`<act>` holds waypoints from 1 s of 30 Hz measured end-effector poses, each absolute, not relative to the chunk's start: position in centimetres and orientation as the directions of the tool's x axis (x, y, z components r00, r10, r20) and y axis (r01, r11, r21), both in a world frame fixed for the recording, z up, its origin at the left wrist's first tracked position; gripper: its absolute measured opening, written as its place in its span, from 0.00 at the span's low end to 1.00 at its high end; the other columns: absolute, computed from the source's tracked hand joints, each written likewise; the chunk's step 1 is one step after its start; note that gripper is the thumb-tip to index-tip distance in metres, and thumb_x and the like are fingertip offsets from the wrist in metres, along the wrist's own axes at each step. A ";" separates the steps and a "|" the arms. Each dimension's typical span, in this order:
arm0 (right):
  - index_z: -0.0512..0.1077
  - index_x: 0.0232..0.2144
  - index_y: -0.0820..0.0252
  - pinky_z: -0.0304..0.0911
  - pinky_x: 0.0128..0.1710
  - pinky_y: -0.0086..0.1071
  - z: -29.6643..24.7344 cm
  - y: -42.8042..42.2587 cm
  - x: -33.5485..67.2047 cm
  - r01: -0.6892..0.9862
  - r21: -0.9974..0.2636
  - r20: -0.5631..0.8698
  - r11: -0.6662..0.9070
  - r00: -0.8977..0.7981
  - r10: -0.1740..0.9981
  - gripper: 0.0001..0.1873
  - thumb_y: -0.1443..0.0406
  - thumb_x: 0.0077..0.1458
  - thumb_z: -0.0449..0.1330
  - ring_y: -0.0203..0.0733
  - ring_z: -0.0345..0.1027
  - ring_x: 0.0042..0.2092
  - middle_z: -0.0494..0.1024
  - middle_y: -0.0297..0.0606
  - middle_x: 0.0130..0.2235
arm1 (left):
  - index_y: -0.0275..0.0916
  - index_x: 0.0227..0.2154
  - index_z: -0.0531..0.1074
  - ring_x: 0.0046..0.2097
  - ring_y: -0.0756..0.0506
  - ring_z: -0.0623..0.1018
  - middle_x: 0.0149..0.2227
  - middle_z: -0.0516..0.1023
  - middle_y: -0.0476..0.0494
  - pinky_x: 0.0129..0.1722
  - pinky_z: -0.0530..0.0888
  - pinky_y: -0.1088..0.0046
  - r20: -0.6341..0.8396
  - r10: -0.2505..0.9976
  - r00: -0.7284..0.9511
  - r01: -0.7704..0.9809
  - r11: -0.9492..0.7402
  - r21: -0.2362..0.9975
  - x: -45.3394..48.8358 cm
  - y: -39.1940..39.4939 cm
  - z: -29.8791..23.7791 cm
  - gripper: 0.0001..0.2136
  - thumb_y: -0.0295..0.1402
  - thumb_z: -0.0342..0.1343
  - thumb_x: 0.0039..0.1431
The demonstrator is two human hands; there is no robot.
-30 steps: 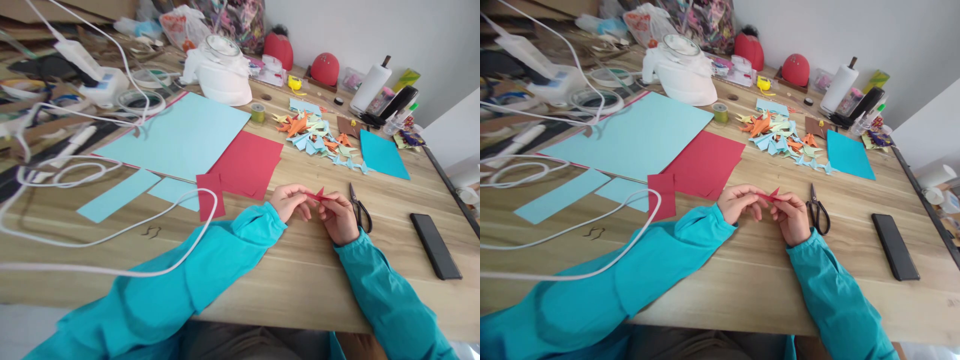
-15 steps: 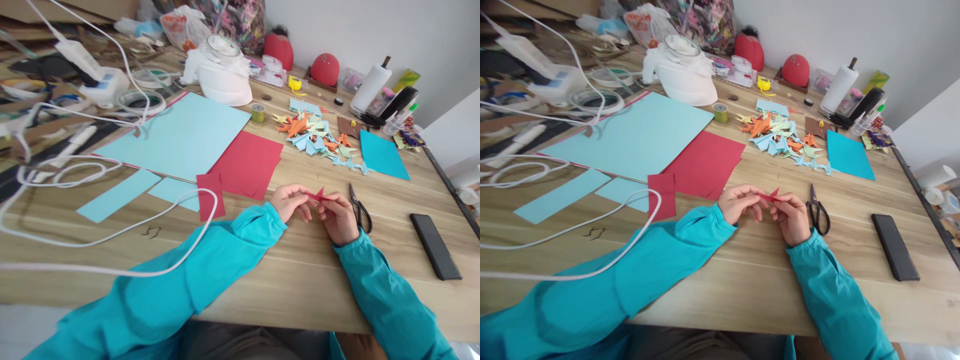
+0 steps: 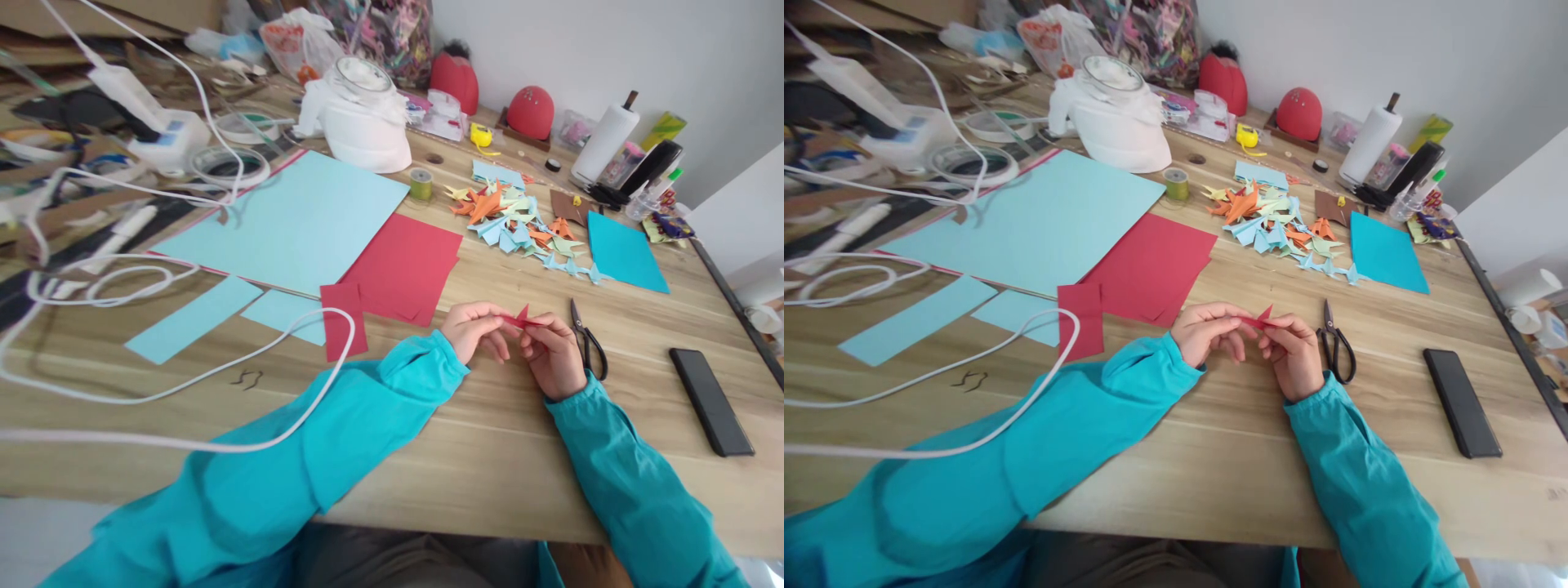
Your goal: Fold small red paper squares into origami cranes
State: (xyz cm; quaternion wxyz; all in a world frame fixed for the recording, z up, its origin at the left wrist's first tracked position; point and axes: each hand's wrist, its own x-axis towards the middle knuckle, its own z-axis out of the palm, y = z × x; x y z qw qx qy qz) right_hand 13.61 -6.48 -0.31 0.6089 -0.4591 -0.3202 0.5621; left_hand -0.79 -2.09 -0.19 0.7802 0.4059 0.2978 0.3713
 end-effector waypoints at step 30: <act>0.72 0.23 0.59 0.57 0.17 0.21 -0.5 -6.3 13.9 -0.411 -0.911 -0.110 -0.034 0.163 0.981 0.04 0.73 0.41 0.61 0.30 0.64 0.19 0.74 0.32 0.17 | 0.34 0.25 0.64 0.16 0.49 0.73 0.21 0.74 0.47 0.15 0.71 0.74 -0.172 0.873 0.457 -0.307 0.336 0.890 -0.6 -2.2 0.2 0.08 0.31 0.57 0.45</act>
